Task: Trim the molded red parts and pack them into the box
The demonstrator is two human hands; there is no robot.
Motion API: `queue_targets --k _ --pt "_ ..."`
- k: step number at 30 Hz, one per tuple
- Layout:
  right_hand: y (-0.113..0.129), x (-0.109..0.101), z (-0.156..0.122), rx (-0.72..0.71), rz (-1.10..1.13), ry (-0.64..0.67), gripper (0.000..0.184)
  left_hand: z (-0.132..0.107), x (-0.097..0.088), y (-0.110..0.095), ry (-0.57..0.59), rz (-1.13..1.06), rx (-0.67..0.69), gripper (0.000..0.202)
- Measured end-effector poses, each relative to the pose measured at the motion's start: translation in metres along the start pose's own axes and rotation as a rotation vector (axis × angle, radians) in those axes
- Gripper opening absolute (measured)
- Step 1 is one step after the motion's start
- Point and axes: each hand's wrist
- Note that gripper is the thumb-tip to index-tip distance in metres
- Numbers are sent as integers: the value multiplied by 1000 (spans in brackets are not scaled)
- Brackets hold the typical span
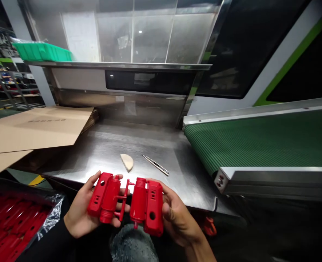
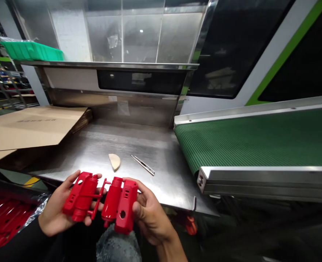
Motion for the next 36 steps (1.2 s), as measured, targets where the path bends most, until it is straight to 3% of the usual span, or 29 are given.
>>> queue_targets --k 5,8,11,13,15,16,19,20,21,22,24,26,28,30,33,36 --pt "-7 0 12 30 40 -77 36 -1 0 -5 -141 -69 2 46" --pt "-11 -9 17 15 -5 -131 33 -3 11 -3 -215 -52 61 43" --pt "-10 -12 16 9 -172 -110 33 -4 22 1 -164 34 96 48" --pt "-6 -10 11 -73 -346 -106 32 -5 25 3 -155 60 114 50" --pt "0 -10 4 -240 -528 -95 29 -7 24 3 -158 38 92 49" --pt "3 -10 2 -390 -693 -60 31 -8 23 2 -152 20 64 49" --pt "6 -12 -3 -988 -1387 117 46 -11 21 2 -128 -18 -74 54" --pt "5 -12 -4 -1128 -1538 148 50 -12 21 2 -130 -20 -100 55" --pt "2 -10 -4 -1150 -1532 114 49 -13 22 2 -135 -15 -109 56" --pt "-2 -7 -5 -1048 -1376 26 45 -15 23 3 -136 -3 -95 56" --pt "-11 3 -6 -660 -927 -152 34 -18 24 3 -140 43 1 54" --pt "-16 13 -6 -200 -485 -216 29 -21 23 0 -138 100 117 51" --pt "-15 18 -2 26 -310 -245 38 -23 18 -4 -128 130 181 50" --pt "-9 12 10 25 -324 -359 53 -23 11 -8 -131 124 212 49" --pt "4 -12 43 -101 -601 -542 76 -21 4 -10 -199 107 238 50" --pt "16 -38 73 -119 -833 -633 74 -17 4 -6 -280 92 217 52"
Point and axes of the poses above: each hand's wrist, its own z-axis towards the middle knuckle, its own x-axis out of the palm, y = z × x, and after that the axes turned 5 degrees about z, right-handed
